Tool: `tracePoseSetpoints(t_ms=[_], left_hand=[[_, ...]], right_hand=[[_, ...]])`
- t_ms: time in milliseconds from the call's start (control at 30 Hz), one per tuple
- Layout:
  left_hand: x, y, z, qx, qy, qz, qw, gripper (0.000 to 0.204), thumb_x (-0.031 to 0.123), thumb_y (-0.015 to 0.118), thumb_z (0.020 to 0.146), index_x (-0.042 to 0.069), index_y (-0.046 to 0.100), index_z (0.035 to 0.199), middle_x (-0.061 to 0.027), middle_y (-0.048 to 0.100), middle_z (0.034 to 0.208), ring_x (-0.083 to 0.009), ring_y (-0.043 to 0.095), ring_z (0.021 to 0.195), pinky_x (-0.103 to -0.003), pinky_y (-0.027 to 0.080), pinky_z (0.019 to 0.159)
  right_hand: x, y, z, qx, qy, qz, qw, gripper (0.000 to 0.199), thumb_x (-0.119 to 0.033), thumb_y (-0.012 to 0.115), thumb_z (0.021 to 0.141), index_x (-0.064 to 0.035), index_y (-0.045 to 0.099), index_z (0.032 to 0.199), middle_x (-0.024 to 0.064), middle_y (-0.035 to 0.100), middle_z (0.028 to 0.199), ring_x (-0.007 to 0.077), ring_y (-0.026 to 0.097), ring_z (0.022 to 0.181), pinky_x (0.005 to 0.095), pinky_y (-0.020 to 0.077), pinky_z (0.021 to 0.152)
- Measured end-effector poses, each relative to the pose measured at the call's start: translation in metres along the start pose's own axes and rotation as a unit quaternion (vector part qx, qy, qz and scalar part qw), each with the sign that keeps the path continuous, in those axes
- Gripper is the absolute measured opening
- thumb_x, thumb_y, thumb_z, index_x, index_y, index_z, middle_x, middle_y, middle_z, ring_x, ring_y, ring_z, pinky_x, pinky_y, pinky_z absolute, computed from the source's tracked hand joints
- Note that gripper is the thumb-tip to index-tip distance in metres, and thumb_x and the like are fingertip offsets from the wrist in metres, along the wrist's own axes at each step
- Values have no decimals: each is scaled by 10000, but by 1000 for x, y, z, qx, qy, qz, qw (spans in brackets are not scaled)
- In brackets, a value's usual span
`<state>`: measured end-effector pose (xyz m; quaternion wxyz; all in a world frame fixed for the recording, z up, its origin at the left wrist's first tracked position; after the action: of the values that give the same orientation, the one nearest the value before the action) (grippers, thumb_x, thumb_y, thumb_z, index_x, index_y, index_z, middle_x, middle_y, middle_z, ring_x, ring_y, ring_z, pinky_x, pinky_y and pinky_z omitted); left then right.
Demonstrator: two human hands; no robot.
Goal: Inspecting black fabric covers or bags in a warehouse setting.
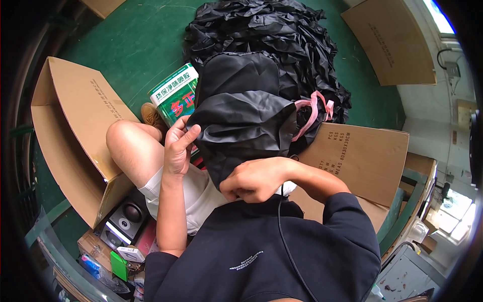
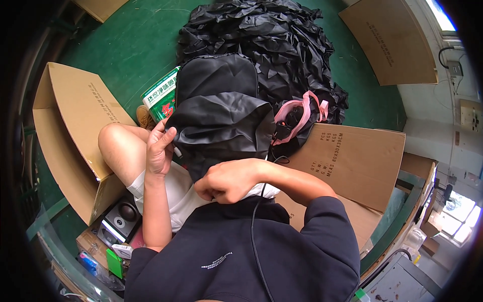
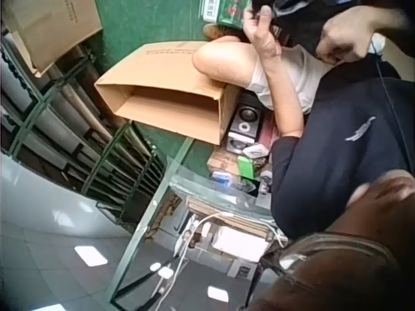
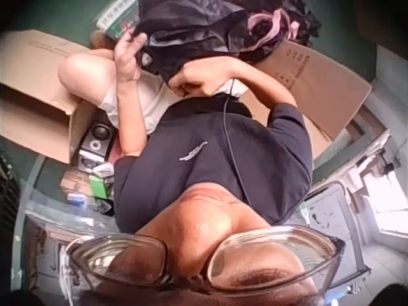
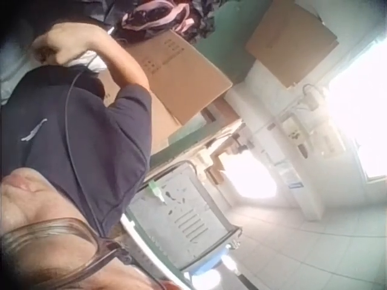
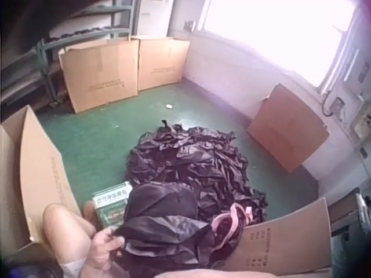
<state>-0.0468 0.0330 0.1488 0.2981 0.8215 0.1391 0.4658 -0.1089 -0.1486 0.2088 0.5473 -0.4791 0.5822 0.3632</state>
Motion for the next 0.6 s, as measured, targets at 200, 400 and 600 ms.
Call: tracePoseSetpoints(t_ms=[200,400,600], left_hand=[[-3,-3,-4,42,36,101,993,170,3,699,847,35,583,966,-11,639,919,-55,576,770,-204,461,728],[37,100,-80,-109,420,419,797,237,47,741,608,91,521,685,-24,577,742,-164,524,602,-273,431,565],[-1,174,-146,-321,589,454,587,111,147,593,704,152,492,659,41,452,695,-58,361,525,-208,219,475]], right_hand=[[-8,-39,-38,279,21,9,960,192,-127,670,824,17,616,940,101,636,864,219,638,772,352,508,712],[-2,-35,-69,112,-2,98,989,685,-436,816,747,70,612,1160,188,670,1054,300,662,950,379,521,852],[8,12,-55,126,-91,138,978,603,-420,666,891,26,555,1282,184,598,1259,280,599,1114,380,455,996]])
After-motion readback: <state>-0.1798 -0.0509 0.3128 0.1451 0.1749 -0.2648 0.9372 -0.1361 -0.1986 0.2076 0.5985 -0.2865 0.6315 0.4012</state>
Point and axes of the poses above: each hand's wrist, its own z-axis towards the middle knuckle, its own y-axis out of the palm, x = y × z, the point moved 2 cm from there along z, towards the middle knuckle
